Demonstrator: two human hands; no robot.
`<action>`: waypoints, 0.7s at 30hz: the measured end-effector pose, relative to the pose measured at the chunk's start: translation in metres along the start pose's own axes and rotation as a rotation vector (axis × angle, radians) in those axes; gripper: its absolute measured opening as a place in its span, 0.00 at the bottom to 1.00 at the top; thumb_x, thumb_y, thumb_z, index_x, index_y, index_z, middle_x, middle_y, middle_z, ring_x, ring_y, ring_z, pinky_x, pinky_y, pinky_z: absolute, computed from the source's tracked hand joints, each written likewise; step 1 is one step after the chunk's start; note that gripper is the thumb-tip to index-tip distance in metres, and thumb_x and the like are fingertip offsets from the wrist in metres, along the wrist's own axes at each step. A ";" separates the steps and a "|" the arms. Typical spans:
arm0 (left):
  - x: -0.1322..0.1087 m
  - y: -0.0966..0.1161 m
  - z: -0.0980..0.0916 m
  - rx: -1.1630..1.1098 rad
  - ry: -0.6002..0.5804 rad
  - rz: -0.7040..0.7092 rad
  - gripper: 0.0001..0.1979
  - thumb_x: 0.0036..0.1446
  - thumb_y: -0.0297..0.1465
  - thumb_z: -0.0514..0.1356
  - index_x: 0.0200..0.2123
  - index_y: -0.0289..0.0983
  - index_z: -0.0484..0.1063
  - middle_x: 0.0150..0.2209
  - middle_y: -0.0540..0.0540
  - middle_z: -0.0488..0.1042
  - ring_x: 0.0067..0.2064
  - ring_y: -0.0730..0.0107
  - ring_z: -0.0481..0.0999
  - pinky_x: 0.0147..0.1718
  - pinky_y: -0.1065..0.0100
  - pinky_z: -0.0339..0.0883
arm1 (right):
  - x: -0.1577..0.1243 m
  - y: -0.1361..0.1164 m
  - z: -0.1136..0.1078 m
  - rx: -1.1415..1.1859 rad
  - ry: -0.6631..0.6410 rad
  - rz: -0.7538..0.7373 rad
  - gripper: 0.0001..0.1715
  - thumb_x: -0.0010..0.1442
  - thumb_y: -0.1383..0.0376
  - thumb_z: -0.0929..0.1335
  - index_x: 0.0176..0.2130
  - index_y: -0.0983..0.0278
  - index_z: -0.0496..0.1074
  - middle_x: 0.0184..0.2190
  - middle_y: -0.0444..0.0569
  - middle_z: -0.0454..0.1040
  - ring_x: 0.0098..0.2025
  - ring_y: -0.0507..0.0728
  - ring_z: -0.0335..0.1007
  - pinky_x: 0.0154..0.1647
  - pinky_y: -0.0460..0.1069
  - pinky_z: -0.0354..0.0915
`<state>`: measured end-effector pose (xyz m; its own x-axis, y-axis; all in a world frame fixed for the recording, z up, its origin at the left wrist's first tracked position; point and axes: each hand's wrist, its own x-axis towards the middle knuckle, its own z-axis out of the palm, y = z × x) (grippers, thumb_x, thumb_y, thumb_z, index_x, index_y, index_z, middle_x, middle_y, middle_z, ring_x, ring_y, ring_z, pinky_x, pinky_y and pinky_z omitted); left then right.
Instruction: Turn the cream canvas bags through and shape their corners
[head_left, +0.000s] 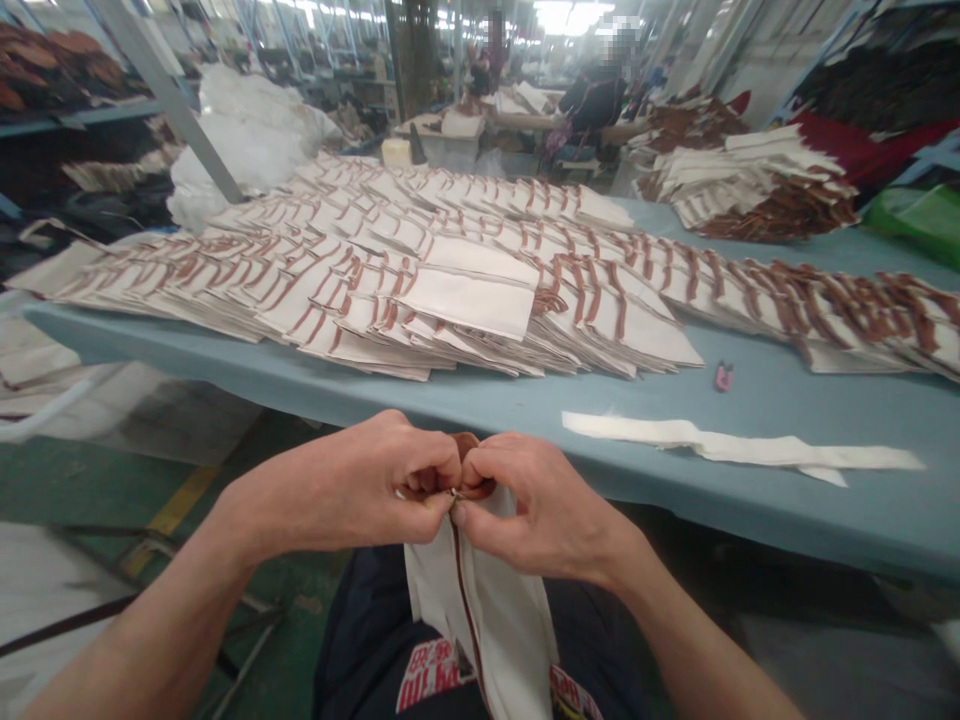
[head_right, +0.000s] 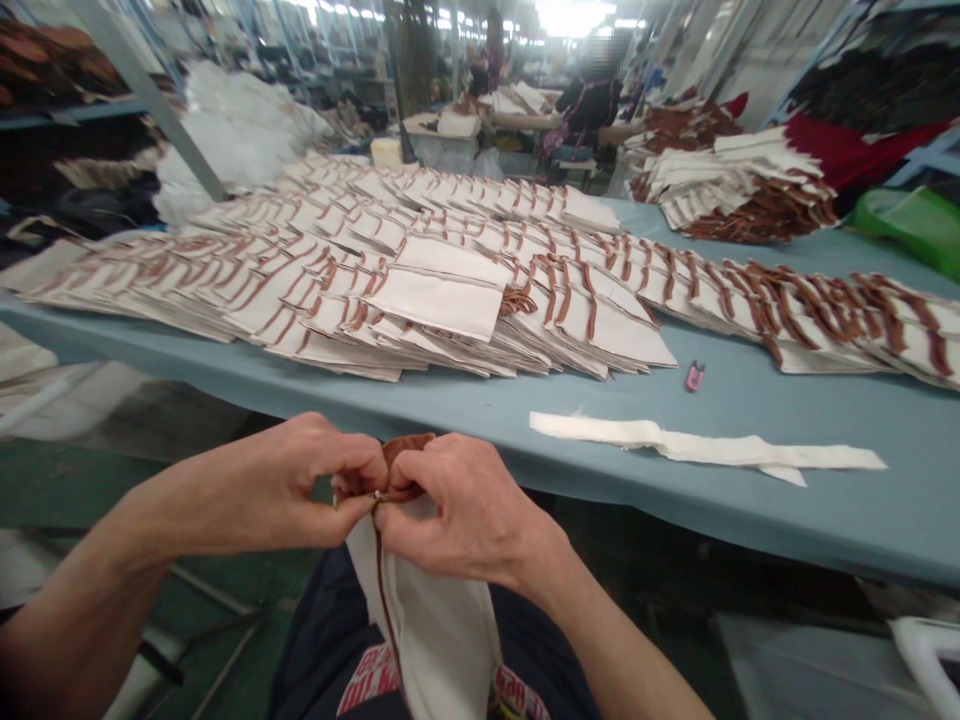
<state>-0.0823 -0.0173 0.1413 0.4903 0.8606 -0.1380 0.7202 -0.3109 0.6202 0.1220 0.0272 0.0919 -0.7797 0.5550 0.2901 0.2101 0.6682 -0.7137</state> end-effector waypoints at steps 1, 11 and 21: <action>0.001 0.001 0.000 0.025 0.002 0.011 0.06 0.49 0.21 0.56 0.26 0.38 0.69 0.21 0.58 0.67 0.23 0.79 0.64 0.23 0.73 0.51 | 0.000 0.000 0.000 -0.009 -0.003 0.006 0.08 0.53 0.68 0.67 0.25 0.62 0.62 0.23 0.42 0.68 0.28 0.52 0.62 0.34 0.48 0.53; -0.004 0.005 0.018 0.254 0.246 0.123 0.08 0.54 0.20 0.52 0.28 0.38 0.63 0.23 0.55 0.66 0.24 0.74 0.65 0.26 0.70 0.54 | 0.011 -0.011 -0.017 -0.117 -0.131 0.105 0.05 0.53 0.70 0.67 0.25 0.64 0.68 0.24 0.44 0.73 0.25 0.50 0.62 0.29 0.48 0.46; -0.017 0.014 0.022 0.405 0.497 0.360 0.15 0.71 0.23 0.51 0.31 0.37 0.70 0.29 0.49 0.77 0.32 0.69 0.79 0.37 0.68 0.70 | 0.009 -0.023 -0.028 0.125 -0.088 0.122 0.11 0.53 0.68 0.65 0.23 0.62 0.58 0.19 0.36 0.56 0.22 0.47 0.51 0.25 0.45 0.46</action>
<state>-0.0696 -0.0450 0.1348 0.5199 0.7283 0.4463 0.7284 -0.6510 0.2138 0.1266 0.0305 0.1291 -0.8026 0.5789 0.1441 0.2353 0.5292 -0.8152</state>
